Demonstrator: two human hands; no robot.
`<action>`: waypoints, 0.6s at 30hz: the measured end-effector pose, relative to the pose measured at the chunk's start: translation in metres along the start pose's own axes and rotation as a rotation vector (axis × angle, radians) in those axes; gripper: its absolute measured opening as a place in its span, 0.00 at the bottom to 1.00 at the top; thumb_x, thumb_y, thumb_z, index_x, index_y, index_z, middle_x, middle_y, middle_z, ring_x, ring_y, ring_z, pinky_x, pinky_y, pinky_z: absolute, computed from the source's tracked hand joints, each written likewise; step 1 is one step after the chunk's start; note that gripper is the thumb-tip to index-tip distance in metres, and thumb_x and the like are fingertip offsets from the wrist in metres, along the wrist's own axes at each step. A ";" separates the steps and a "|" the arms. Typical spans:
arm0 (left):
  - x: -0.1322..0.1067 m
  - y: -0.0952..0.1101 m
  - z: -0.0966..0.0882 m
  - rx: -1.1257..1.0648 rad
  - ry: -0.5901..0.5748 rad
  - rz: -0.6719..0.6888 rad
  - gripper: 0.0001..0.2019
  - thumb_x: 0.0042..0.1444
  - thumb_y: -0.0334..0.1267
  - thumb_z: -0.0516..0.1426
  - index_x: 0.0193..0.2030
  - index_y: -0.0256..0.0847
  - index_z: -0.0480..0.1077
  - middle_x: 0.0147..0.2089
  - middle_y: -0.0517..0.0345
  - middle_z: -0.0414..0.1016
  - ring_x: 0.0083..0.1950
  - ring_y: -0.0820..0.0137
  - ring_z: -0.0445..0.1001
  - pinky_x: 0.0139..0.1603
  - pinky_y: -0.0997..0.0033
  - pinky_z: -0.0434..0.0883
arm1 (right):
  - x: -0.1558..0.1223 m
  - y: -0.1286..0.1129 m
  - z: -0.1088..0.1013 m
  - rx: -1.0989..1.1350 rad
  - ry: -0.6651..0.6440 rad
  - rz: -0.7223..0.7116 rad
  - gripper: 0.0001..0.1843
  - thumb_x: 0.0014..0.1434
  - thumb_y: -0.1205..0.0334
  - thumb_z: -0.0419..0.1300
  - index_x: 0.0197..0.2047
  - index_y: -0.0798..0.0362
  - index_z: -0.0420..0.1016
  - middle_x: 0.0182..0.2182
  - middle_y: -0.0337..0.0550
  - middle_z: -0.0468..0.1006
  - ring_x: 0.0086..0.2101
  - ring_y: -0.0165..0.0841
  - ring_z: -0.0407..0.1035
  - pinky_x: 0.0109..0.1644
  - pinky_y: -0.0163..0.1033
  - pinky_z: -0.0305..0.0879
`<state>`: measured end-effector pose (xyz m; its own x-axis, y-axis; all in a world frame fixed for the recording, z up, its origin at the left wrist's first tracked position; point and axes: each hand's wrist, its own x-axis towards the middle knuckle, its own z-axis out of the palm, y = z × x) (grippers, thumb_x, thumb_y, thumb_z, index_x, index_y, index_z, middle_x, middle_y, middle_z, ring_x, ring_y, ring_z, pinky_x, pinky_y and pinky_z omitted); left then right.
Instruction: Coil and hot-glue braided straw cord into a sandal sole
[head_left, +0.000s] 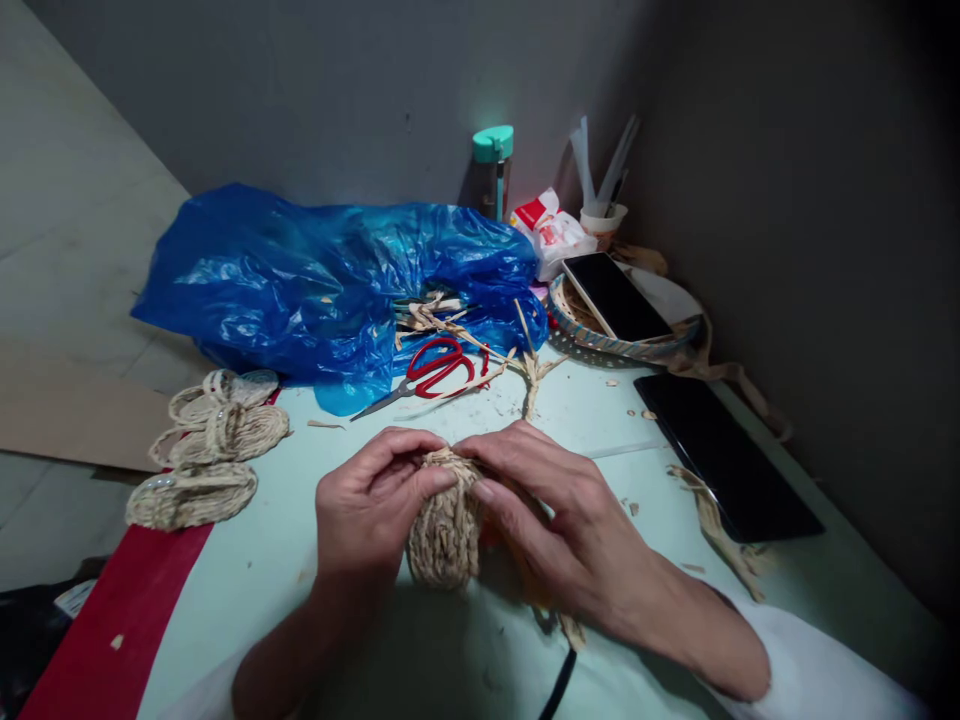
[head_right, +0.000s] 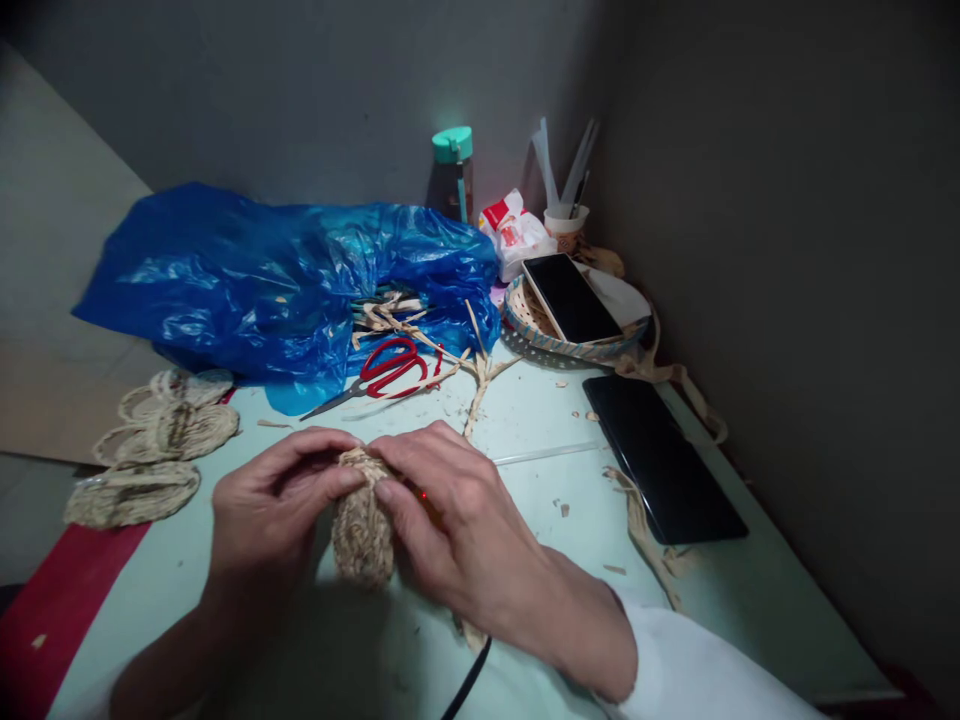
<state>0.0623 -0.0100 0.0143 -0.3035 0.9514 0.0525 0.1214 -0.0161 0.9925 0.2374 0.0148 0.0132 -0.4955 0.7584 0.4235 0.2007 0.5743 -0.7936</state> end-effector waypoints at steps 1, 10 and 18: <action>0.001 -0.002 0.001 -0.012 0.011 -0.023 0.06 0.45 0.31 0.71 0.31 0.42 0.81 0.32 0.61 0.81 0.35 0.70 0.79 0.40 0.76 0.76 | 0.000 0.001 0.000 -0.006 -0.014 0.012 0.14 0.70 0.69 0.56 0.55 0.61 0.76 0.44 0.49 0.81 0.45 0.34 0.72 0.52 0.40 0.69; 0.015 -0.008 -0.005 -0.226 0.018 -0.056 0.16 0.52 0.38 0.70 0.49 0.45 0.81 0.45 0.58 0.83 0.43 0.71 0.79 0.44 0.77 0.73 | 0.006 -0.004 -0.015 -0.118 -0.154 0.213 0.33 0.68 0.62 0.54 0.74 0.56 0.54 0.32 0.41 0.82 0.29 0.35 0.73 0.36 0.39 0.67; 0.018 -0.003 -0.007 -0.399 -0.028 -0.132 0.14 0.46 0.36 0.73 0.41 0.40 0.83 0.42 0.56 0.84 0.42 0.72 0.78 0.46 0.77 0.73 | 0.007 -0.013 -0.060 -0.372 -0.218 0.068 0.20 0.69 0.63 0.57 0.63 0.51 0.72 0.36 0.41 0.82 0.36 0.35 0.75 0.38 0.38 0.66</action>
<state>0.0497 0.0047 0.0133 -0.2657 0.9610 -0.0760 -0.2938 -0.0057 0.9558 0.2823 0.0310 0.0522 -0.6291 0.7386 0.2422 0.5102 0.6274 -0.5882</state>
